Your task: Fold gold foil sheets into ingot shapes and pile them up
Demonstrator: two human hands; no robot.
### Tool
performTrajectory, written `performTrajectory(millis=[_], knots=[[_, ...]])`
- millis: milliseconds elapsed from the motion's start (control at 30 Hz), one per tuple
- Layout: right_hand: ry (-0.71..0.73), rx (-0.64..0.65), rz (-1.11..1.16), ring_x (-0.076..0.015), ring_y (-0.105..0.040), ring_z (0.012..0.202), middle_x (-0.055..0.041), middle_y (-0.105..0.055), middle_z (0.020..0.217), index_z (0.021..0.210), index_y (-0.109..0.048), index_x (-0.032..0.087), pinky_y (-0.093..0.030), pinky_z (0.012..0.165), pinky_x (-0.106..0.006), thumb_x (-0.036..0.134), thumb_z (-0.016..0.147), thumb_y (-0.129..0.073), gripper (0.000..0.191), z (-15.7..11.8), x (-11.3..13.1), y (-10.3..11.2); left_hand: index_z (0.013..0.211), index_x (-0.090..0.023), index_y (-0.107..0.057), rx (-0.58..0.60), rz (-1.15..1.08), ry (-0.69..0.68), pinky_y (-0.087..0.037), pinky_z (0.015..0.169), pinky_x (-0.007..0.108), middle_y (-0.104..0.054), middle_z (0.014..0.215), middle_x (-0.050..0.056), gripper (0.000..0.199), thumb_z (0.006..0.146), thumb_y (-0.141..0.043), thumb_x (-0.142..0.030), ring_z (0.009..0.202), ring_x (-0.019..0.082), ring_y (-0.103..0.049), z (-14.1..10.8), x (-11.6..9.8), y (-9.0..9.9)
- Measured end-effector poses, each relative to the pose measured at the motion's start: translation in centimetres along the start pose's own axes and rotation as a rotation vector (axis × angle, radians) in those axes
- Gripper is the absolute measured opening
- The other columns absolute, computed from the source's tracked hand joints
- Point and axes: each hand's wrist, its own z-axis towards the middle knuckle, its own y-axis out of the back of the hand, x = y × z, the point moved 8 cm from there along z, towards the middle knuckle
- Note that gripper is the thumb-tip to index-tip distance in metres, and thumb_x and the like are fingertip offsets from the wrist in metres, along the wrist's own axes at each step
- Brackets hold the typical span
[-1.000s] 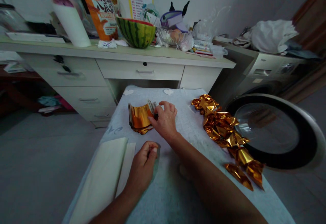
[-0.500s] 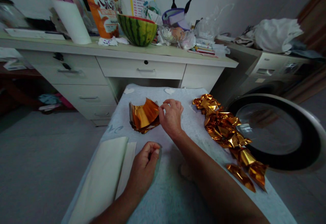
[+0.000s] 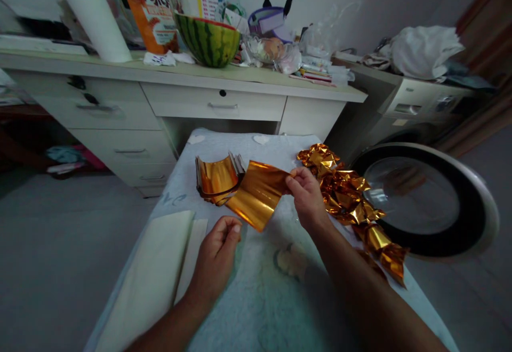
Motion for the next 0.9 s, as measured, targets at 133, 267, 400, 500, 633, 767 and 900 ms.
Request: performTrajectory(millis=[133, 267, 400, 500, 633, 767, 900], knots=[[-0.044, -0.065, 0.019, -0.0092, -0.044, 0.053, 0.0078, -0.048, 0.06, 0.079, -0.048, 0.022, -0.035, 0.052, -0.021, 0.034, 0.079, -0.064, 0.02, -1.7, -2.2, 2.1, 0.084, -0.021, -0.054, 0.004, -0.009, -0.007, -0.037, 0.063, 0.027, -0.048, 0.069, -0.004, 0.021, 0.091, -0.047, -0.04, 0.066, 0.015, -0.047, 0.1, 0.0, 0.0], [-0.061, -0.074, -0.053, -0.0101, -0.044, 0.052, 0.0083, -0.049, 0.059, 0.084, -0.049, 0.023, -0.033, 0.05, -0.022, 0.035, 0.078, -0.064, 0.02, -1.9, -4.2, 2.7, 0.08, -0.021, -0.054, -0.001, 0.022, -0.034, -0.036, 0.062, 0.027, -0.048, 0.068, -0.004, 0.021, 0.09, -0.048, -0.038, 0.066, 0.015, -0.047, 0.1, -0.5, 0.0], [-0.088, -0.026, -0.109, -0.0146, -0.057, 0.061, 0.0045, -0.061, 0.07, 0.1, -0.049, 0.024, -0.042, 0.058, -0.025, 0.034, 0.075, -0.064, 0.031, -1.9, -6.2, 2.4, 0.08, -0.021, -0.054, 0.013, 0.034, -0.04, -0.035, 0.061, 0.027, -0.048, 0.067, -0.004, 0.02, 0.09, -0.049, -0.038, 0.064, 0.015, -0.046, 0.3, -0.6, -0.3], [-0.03, -0.003, -0.282, -0.0164, -0.059, 0.065, 0.0019, -0.065, 0.076, 0.106, -0.051, 0.023, -0.043, 0.059, -0.027, 0.032, 0.077, -0.06, 0.032, -1.9, -6.5, 2.3, 0.084, -0.021, -0.055, 0.017, 0.024, -0.056, -0.037, 0.063, 0.027, -0.05, 0.07, -0.004, 0.019, 0.091, -0.049, -0.037, 0.066, 0.015, -0.047, 0.6, -0.3, -0.4], [0.045, 0.003, -0.496, -0.0166, -0.056, 0.062, 0.0014, -0.063, 0.073, 0.107, -0.055, 0.022, -0.041, 0.058, -0.028, 0.03, 0.08, -0.055, 0.028, -1.8, -6.1, 1.9, 0.09, -0.021, -0.057, -0.016, 0.035, -0.109, -0.041, 0.073, 0.029, -0.056, 0.081, -0.001, 0.015, 0.092, -0.049, -0.034, 0.077, 0.016, -0.053, 0.6, -0.1, 0.0], [0.084, 0.005, -0.547, -0.0186, -0.059, 0.07, -0.0014, -0.066, 0.079, 0.099, -0.059, 0.021, -0.044, 0.065, -0.03, 0.031, 0.081, -0.053, 0.021, -1.7, -5.5, 1.6, 0.095, -0.021, -0.06, -0.066, 0.173, -0.205, -0.043, 0.075, 0.029, -0.056, 0.09, 0.001, 0.015, 0.091, -0.05, -0.031, 0.082, 0.017, -0.054, 0.2, -0.9, 0.2], [0.092, 0.013, -0.54, -0.0185, -0.058, 0.072, -0.0013, -0.064, 0.078, 0.089, -0.059, 0.021, -0.042, 0.067, -0.03, 0.033, 0.085, -0.05, 0.015, -1.5, -5.5, 1.6, 0.1, -0.021, -0.063, -0.005, 0.3, -0.243, -0.044, 0.071, 0.029, -0.054, 0.083, 0.0, 0.018, 0.09, -0.05, -0.03, 0.076, 0.017, -0.055, 0.2, -1.4, -0.5]])
